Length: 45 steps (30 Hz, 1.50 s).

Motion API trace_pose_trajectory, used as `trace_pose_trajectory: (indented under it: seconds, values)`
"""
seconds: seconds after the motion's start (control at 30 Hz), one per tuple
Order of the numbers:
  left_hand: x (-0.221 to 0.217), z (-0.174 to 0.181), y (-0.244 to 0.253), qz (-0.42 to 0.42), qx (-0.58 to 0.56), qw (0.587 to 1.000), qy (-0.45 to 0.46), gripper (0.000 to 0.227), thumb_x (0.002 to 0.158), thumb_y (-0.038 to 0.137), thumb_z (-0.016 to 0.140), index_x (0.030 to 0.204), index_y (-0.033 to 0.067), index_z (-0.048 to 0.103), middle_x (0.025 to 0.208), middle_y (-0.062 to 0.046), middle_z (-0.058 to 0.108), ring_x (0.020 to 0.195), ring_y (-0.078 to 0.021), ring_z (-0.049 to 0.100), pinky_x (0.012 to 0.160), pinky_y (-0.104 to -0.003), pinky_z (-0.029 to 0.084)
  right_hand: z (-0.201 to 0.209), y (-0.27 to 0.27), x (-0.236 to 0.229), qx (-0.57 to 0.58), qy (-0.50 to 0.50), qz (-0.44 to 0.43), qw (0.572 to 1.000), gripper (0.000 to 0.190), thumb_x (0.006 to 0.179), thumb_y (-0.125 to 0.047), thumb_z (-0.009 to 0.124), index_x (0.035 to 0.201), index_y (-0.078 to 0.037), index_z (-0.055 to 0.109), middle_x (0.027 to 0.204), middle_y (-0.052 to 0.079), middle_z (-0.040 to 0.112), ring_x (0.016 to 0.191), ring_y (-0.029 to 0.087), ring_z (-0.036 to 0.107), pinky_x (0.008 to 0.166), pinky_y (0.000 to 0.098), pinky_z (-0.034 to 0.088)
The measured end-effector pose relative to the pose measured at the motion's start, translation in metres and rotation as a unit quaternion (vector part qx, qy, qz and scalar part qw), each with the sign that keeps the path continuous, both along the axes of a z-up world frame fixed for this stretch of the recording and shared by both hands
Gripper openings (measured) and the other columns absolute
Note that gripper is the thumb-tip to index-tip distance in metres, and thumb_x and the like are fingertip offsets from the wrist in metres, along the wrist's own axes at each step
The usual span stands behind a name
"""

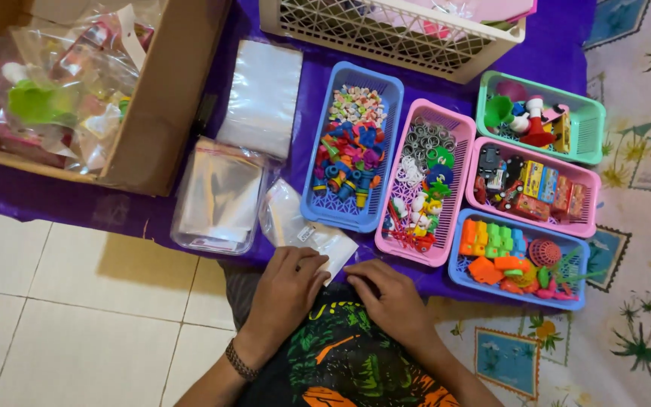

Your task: The person sorts various small colorful toys and accessories from plastic bins and places them into small plastic bags. The person then seals the bags by hand and places some of the bagged items into a cardboard box.

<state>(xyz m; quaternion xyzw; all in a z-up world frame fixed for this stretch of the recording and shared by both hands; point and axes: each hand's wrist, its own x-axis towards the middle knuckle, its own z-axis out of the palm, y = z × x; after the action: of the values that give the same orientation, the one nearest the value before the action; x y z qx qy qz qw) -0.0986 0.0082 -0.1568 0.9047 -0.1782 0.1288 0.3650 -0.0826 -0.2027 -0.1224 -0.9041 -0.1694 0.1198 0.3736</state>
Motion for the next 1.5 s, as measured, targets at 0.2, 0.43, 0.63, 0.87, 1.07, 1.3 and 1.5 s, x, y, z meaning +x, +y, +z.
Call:
trace_pose_trajectory:
  seconds: [0.2, 0.43, 0.63, 0.87, 1.07, 1.3, 1.5]
  values:
    - [0.003, -0.012, -0.003, -0.010, 0.044, 0.999, 0.012, 0.023, 0.092, 0.020, 0.077, 0.109, 0.0044, 0.072, 0.106, -0.013, 0.065, 0.097, -0.0322, 0.057, 0.084, -0.042, 0.050, 0.000, 0.000, 0.005, -0.031, 0.007, 0.014, 0.999, 0.027, 0.099, -0.024, 0.063, 0.120, -0.011, 0.073, 0.115, 0.005, 0.074, 0.106, 0.022, 0.071, 0.089, 0.0366, 0.054]
    - [0.012, 0.022, 0.041, 0.137, 0.016, 0.989, -0.049, 0.023, 0.096, 0.006, 0.072, 0.118, 0.0019, 0.070, 0.105, -0.012, 0.070, 0.094, -0.0281, 0.063, 0.086, -0.038, 0.054, 0.001, 0.015, 0.008, 0.031, -0.075, 0.101, 0.992, 0.020, 0.100, -0.018, 0.064, 0.114, -0.005, 0.070, 0.108, 0.009, 0.075, 0.097, 0.024, 0.072, 0.081, 0.0364, 0.057]
    - [0.031, 0.002, 0.081, 0.244, 0.113, 0.963, -0.027, 0.031, 0.094, 0.003, 0.073, 0.125, 0.0033, 0.069, 0.119, -0.014, 0.066, 0.103, -0.0359, 0.058, 0.084, -0.046, 0.055, -0.008, 0.023, 0.008, 0.052, -0.081, 0.133, 0.986, 0.024, 0.100, -0.020, 0.065, 0.116, -0.004, 0.072, 0.107, 0.011, 0.075, 0.097, 0.025, 0.074, 0.082, 0.0365, 0.058]
    - [0.038, -0.013, 0.080, 0.266, 0.114, 0.957, 0.024, 0.012, 0.095, 0.013, 0.075, 0.105, 0.0071, 0.078, 0.097, -0.014, 0.067, 0.091, -0.0354, 0.060, 0.067, -0.045, 0.055, -0.005, 0.018, 0.002, 0.050, -0.034, 0.144, 0.988, 0.023, 0.100, -0.020, 0.063, 0.119, -0.008, 0.071, 0.110, 0.009, 0.074, 0.101, 0.026, 0.072, 0.083, 0.0383, 0.057]
    - [0.029, 0.020, 0.075, 0.287, 0.116, 0.948, -0.078, 0.011, 0.094, 0.009, 0.081, 0.104, 0.0068, 0.078, 0.095, -0.008, 0.071, 0.086, -0.0272, 0.061, 0.077, -0.037, 0.053, 0.000, 0.012, 0.007, 0.082, 0.064, 0.091, 0.990, 0.020, 0.099, -0.020, 0.063, 0.114, -0.013, 0.074, 0.102, 0.003, 0.076, 0.091, 0.020, 0.074, 0.075, 0.0326, 0.054]
    - [0.001, 0.065, 0.028, 0.126, -0.159, 0.979, 0.000, 0.010, 0.088, 0.014, 0.078, 0.097, 0.0105, 0.076, 0.089, -0.002, 0.073, 0.080, -0.0169, 0.064, 0.076, -0.030, 0.051, -0.009, 0.027, 0.027, 0.417, 0.296, 0.016, 0.860, 0.074, 0.093, -0.052, 0.063, 0.143, 0.002, 0.052, 0.135, 0.021, 0.065, 0.114, 0.028, 0.070, 0.088, 0.0346, 0.059]
    - [-0.007, 0.043, -0.008, -0.007, -0.117, 0.993, -0.003, 0.034, 0.087, 0.032, 0.084, 0.110, 0.0086, 0.075, 0.102, -0.007, 0.070, 0.090, -0.0255, 0.063, 0.081, -0.038, 0.054, 0.013, 0.034, 0.021, 0.392, 0.244, -0.149, 0.874, 0.034, 0.095, -0.025, 0.066, 0.117, 0.000, 0.069, 0.109, 0.016, 0.081, 0.100, 0.024, 0.078, 0.091, 0.0359, 0.063]
